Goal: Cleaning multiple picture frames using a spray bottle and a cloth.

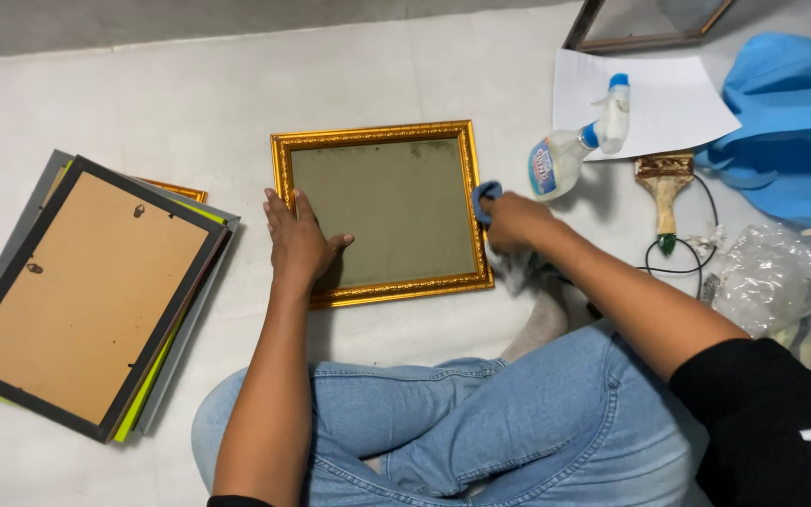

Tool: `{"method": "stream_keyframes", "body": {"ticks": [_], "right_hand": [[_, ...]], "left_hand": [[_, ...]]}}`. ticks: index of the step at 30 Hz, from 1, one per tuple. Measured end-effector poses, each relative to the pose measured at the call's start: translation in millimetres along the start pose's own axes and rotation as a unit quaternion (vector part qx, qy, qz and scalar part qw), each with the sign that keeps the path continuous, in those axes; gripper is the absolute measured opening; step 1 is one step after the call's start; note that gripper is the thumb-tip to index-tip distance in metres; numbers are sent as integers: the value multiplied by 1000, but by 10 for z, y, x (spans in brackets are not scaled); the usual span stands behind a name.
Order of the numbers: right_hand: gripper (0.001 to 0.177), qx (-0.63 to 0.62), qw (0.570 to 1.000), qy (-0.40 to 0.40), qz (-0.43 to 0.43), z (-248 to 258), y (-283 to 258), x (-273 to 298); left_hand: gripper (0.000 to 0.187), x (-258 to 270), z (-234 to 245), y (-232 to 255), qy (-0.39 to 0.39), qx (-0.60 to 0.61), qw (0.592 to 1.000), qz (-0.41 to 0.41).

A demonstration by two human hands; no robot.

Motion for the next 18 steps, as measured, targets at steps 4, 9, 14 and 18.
{"method": "stream_keyframes", "body": {"ticks": [4,9,14,18], "right_hand": [[71,37,998,-38,23,-585,249,207],[58,150,969,-144,131,-896,253,578],[49,-329,927,-137,119,87,-148,922],[49,-758,619,-172,111,-124,41,289]], "left_hand": [[112,-3,-22,-43,14,-4,1000,-1],[110,49,3,-44,23,5,1000,-12],[98,175,232,167,88,-10,996,-31],[58,386,526,712,106,99,982,-122]]}}
Point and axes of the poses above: each hand's wrist, its own x-axis away from the middle knuckle, its own z-axis out of the back of the hand, y = z × x, the point moved 8 cm from there along -x, towards the middle knuckle, and after that the axes turned 7 degrees about y, right-handed, at the moved point
